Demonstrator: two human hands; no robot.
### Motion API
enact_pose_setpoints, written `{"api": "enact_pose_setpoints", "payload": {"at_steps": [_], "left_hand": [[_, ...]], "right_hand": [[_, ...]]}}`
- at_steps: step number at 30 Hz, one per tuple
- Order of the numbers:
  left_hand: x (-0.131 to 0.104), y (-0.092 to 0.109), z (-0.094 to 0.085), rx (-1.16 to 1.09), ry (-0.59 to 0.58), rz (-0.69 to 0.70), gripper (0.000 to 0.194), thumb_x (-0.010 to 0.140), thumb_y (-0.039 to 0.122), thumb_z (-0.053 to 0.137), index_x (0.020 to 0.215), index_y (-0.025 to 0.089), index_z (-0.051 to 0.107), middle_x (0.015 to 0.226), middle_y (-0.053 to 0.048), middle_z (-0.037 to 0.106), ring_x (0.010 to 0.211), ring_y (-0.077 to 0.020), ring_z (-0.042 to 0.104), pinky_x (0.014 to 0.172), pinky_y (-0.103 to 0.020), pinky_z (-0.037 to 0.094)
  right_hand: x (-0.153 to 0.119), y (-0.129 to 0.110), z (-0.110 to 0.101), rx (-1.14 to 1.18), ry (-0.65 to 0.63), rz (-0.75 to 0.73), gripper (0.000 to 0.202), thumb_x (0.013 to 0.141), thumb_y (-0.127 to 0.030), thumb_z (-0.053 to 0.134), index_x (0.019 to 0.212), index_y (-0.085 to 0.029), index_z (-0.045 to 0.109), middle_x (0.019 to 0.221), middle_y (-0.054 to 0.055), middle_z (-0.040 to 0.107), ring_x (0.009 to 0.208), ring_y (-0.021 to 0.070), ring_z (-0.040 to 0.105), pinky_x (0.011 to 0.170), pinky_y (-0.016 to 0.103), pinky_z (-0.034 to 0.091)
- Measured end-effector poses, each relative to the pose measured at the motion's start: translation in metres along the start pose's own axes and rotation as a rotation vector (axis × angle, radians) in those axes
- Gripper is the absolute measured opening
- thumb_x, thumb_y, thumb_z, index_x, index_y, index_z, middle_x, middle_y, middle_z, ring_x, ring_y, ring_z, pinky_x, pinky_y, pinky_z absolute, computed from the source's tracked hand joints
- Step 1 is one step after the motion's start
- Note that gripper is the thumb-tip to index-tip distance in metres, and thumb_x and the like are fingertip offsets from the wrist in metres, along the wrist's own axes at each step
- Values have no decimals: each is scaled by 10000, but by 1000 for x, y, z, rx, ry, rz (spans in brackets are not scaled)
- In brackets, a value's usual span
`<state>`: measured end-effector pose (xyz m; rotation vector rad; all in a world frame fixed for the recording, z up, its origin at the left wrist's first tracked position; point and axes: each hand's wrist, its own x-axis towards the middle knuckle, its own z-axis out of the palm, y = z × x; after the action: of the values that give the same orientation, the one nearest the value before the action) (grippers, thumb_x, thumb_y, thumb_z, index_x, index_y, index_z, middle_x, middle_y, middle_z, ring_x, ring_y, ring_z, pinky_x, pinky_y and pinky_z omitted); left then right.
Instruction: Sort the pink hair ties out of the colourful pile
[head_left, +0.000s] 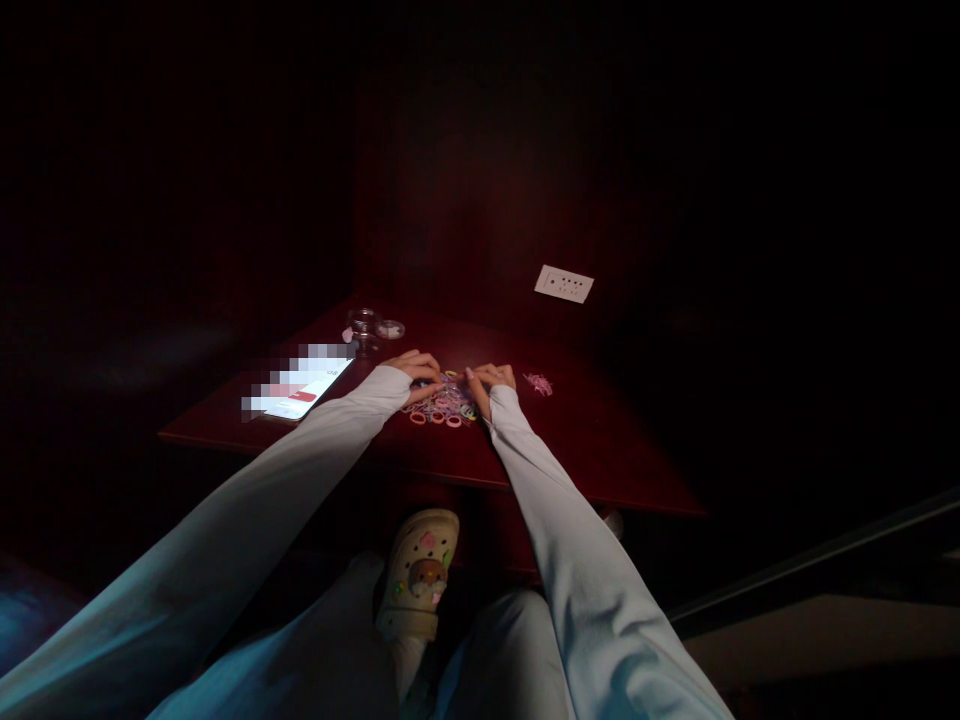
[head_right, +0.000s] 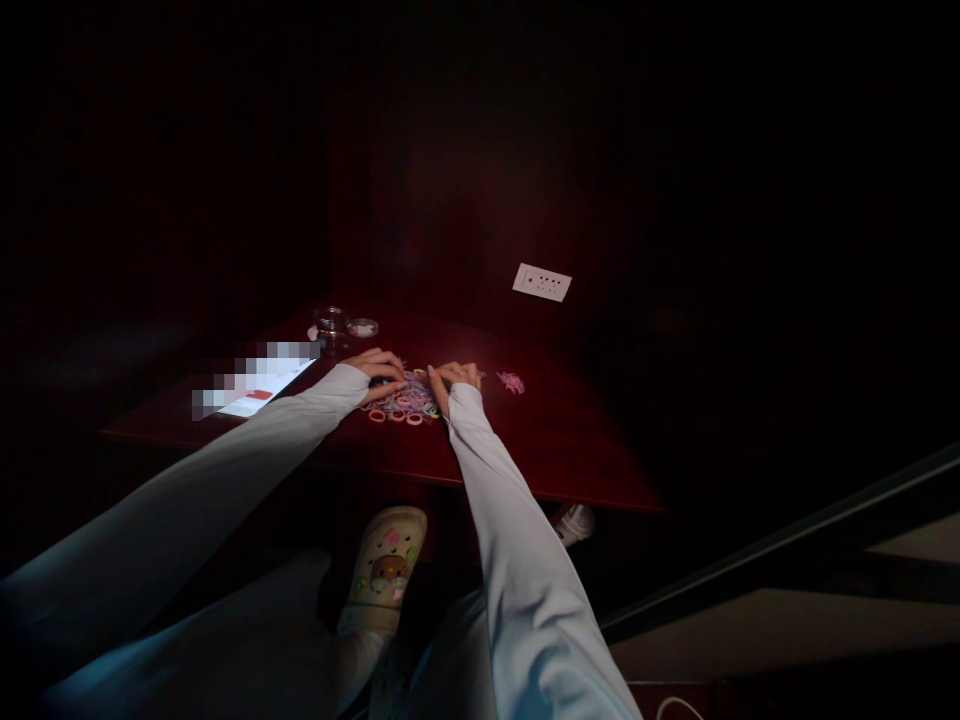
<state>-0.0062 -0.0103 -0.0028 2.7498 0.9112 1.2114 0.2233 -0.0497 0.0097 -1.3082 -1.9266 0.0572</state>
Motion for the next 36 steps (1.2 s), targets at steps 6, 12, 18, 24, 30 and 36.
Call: {"api": "enact_pose_setpoints", "payload": {"at_steps": [6, 12, 18, 24, 30, 36], "left_hand": [[0, 1, -1, -8, -19, 0, 299, 990, 445, 588, 891, 232, 772, 973, -51, 721, 874, -192, 593, 781, -324, 460], [2, 2, -6, -23, -42, 9, 263, 976, 432, 613, 900, 237, 773, 974, -51, 720, 872, -193, 598, 776, -318, 467], [1, 0, -6, -6, -29, 24, 278, 989, 437, 602, 909, 236, 775, 982, -46, 721, 851, -185, 588, 790, -313, 462], [0, -1, -2, 10, -22, -1, 268, 983, 443, 615, 911, 239, 773, 986, -41, 725, 873, -187, 591, 767, -307, 450], [-1, -4, 5, 12, 20, 2, 238, 954, 444, 644, 917, 240, 760, 973, -33, 727, 872, -183, 603, 779, -305, 454], [-1, -2, 5, 24, 51, -10, 282, 918, 500, 648, 899, 236, 747, 962, -35, 734, 868, -193, 615, 788, -310, 472]], "right_hand": [[0, 1, 1, -25, -38, -6, 301, 995, -517, 609, 1013, -319, 835, 965, 43, 737, 1027, 247, 501, 953, 387, 362], [0, -1, 0, -14, -63, -25, 300, 998, -503, 611, 951, -308, 834, 1003, 42, 737, 1031, 238, 509, 951, 383, 365], [-1, 1, 1, 0, -73, -44, 294, 965, -550, 651, 960, -322, 838, 985, 37, 744, 1034, 238, 520, 954, 390, 366], [-1, 5, 3, 7, -55, -45, 301, 967, -559, 643, 956, -334, 843, 989, 41, 736, 1045, 242, 522, 955, 404, 367], [1, 6, 3, -4, -55, -36, 235, 962, -495, 676, 966, -330, 844, 986, 41, 734, 1050, 243, 517, 955, 394, 368], [1, 6, 3, 22, -46, -7, 183, 938, -450, 719, 961, -315, 841, 975, 33, 740, 1060, 239, 519, 957, 373, 358]]}}
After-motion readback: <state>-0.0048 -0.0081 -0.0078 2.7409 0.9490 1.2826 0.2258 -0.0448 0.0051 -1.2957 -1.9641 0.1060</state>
